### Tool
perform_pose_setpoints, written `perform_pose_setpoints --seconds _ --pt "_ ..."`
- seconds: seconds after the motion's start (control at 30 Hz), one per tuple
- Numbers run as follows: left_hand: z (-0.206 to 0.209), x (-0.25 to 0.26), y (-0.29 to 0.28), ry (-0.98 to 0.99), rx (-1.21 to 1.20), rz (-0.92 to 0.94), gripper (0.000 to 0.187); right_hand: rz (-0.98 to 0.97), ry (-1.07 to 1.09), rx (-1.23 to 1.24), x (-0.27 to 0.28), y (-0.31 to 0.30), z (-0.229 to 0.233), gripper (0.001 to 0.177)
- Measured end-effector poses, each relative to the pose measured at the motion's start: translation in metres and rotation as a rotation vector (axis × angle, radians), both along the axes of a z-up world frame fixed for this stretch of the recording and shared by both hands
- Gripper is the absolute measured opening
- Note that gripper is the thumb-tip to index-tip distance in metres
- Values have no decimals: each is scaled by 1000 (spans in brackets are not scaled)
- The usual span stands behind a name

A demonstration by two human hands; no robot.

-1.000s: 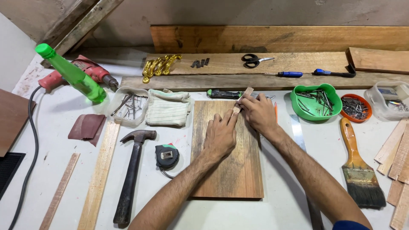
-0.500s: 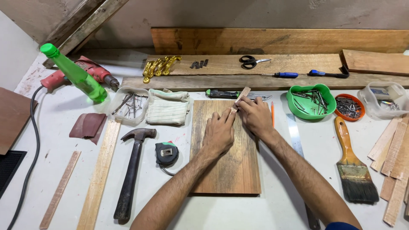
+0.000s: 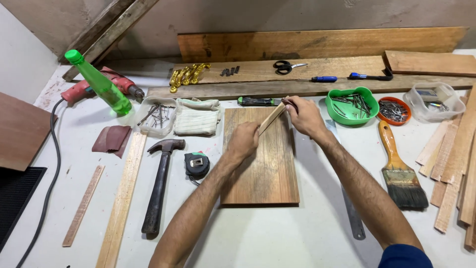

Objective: Sanding and measuring wooden pieces on a workbench.

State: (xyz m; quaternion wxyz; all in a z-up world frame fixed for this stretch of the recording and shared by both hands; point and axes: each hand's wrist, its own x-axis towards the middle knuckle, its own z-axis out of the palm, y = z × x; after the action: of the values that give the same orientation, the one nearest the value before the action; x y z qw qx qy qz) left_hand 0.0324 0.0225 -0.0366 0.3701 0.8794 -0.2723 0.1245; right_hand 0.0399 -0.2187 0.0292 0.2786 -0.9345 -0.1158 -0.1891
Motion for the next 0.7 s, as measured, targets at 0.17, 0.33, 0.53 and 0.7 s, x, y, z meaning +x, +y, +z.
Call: perform_pose_setpoints --seconds 0.17,0.33,0.53,0.7 --pt "21 -16 11 -44 -26 18 22 100 -16 4 -46 16 4 25" --pt "36 -46 22 -45 74 75 18 133 -45 -80 -69 42 -6 26" --pt "16 -53 23 -94 -35 85 18 233 -178 -284 -69 60 -34 32" --pt "14 -61 18 -123 -37 134 18 53 -143 -433 -43 35 -49 36"
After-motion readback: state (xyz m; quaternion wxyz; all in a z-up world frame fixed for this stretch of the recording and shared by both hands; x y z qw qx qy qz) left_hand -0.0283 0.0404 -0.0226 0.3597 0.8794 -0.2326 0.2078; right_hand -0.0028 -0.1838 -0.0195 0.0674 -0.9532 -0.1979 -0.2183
